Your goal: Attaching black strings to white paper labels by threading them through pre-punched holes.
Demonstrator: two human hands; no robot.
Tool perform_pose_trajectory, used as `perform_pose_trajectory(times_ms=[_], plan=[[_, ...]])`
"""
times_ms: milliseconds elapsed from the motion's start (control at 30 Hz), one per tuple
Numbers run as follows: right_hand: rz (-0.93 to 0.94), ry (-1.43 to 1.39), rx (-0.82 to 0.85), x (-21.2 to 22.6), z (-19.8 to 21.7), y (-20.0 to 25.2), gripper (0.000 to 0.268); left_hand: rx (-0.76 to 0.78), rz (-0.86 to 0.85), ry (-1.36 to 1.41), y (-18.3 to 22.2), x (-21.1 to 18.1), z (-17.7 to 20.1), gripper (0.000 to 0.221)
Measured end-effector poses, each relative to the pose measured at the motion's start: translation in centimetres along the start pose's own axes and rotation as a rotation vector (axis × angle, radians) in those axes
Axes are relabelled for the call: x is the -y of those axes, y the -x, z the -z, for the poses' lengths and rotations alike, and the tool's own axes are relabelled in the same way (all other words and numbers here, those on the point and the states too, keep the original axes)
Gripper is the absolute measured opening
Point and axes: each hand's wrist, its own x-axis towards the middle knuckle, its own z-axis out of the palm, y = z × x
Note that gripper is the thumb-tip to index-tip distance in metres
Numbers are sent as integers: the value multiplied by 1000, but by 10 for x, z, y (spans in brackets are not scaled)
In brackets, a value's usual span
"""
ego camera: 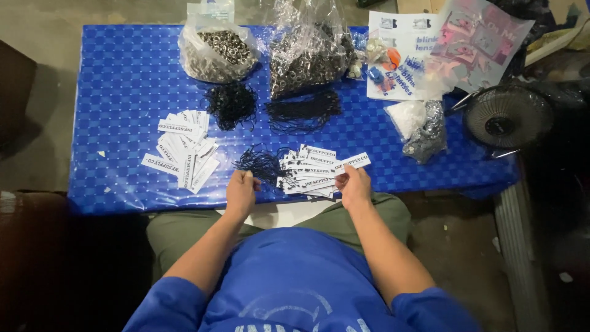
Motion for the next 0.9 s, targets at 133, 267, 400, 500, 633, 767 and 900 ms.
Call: perform_pose_trajectory(times_ms=[133,267,400,500,633,767,900], plan=[[-33,-26,0,14,1,1,14,9,8,-28,-2,-26,2,29],[-70,-60,-5,13,5,-4,15,-2,-38,23,-10,-32,3,29],[-93,-48,32,8,0,-3,14,-36,-42,-49,-30,-18,3,31],[-82,56,-5,1,-2,4,14,-61,-26,-151,-20,-27,15,35],[24,135,-96,-6,8,7,28,-59,2,-345,-15,-20,20,37],[270,256,-156,14,2,28,28,-208,-124,-503,-21,7,18,35],[634,578,-93,13,7,-9,23,-272,-452,-760,0,17,18,71]])
